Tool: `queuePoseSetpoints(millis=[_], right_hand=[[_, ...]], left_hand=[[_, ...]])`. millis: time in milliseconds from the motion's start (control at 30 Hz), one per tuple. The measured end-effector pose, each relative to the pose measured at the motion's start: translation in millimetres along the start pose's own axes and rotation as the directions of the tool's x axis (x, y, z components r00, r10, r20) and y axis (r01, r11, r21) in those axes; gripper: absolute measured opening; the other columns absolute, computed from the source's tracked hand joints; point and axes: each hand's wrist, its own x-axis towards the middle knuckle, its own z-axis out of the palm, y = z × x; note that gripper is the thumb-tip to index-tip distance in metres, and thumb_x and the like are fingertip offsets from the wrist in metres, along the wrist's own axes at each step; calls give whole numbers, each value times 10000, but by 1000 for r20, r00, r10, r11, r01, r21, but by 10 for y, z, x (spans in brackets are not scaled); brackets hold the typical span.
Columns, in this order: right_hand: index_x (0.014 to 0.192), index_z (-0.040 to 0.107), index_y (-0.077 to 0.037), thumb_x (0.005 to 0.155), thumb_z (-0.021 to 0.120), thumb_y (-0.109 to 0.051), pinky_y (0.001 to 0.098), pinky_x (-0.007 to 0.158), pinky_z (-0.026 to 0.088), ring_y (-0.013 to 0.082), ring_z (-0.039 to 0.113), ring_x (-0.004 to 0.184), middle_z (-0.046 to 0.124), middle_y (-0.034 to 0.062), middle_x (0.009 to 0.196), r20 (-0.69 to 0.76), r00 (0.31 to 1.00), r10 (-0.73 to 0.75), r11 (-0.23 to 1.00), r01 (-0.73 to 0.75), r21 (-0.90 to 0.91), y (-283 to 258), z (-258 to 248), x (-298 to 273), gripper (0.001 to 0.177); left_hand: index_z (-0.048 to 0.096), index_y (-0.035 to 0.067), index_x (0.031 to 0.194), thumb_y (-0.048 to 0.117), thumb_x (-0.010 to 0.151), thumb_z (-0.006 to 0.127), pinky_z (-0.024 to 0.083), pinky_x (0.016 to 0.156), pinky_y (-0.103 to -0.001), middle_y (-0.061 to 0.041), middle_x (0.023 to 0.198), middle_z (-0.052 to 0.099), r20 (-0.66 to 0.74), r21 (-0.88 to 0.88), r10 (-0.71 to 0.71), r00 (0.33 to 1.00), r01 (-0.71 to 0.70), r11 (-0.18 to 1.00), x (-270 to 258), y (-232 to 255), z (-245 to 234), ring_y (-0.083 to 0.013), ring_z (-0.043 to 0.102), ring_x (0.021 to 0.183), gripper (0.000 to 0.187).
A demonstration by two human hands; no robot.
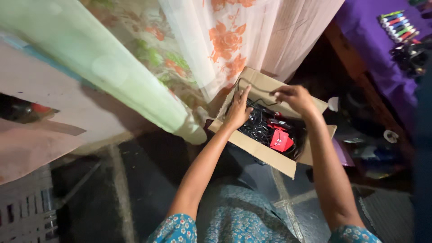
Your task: The person sits on the floor and sorts tangled cables from a cardboard box. They pick up individual cables, untangle them, and place them on a nearby table covered with a purple cloth. The process is repeated for multiple cables.
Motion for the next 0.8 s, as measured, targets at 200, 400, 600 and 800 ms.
queuePoseSetpoints(millis=[200,400,600,800], right_hand=[[1092,787,-38,925,690,-155,315,778,529,152,705,828,768,99,867,-75,997,-29,995,22,-96,-871,-509,-500,225],[1123,739,5,996,678,-127,250,798,563,110,698,885,760,56,993,-336,942,11,941,104,321,-918,-846,-720,193],[1134,727,9,1001,677,-123,223,752,577,86,703,869,755,44,1014,-445,896,7,907,182,379,-1263,-1161,-1054,194],[1141,747,16,1008,697,-130,252,608,478,104,615,703,731,69,912,-525,849,62,944,121,307,-1711,-1345,-1516,204]], left_hand=[[290,71,1564,180,889,738,395,1115,-545,-280,1447,471,-173,103,318,932,-304,947,273,292,-94,-529,482,1300,817],[643,133,1339,344,1048,605,479,1145,-440,-164,1349,658,277,208,250,928,-312,927,205,539,-294,-358,613,1315,362],[446,56,1475,488,950,625,506,1027,-411,-214,1347,637,123,-27,210,970,-208,978,195,1106,-572,-327,645,1209,703],[209,39,1597,580,997,486,514,1036,-451,-203,1432,579,43,-876,150,988,-35,481,417,1840,-947,-308,631,1235,855]])
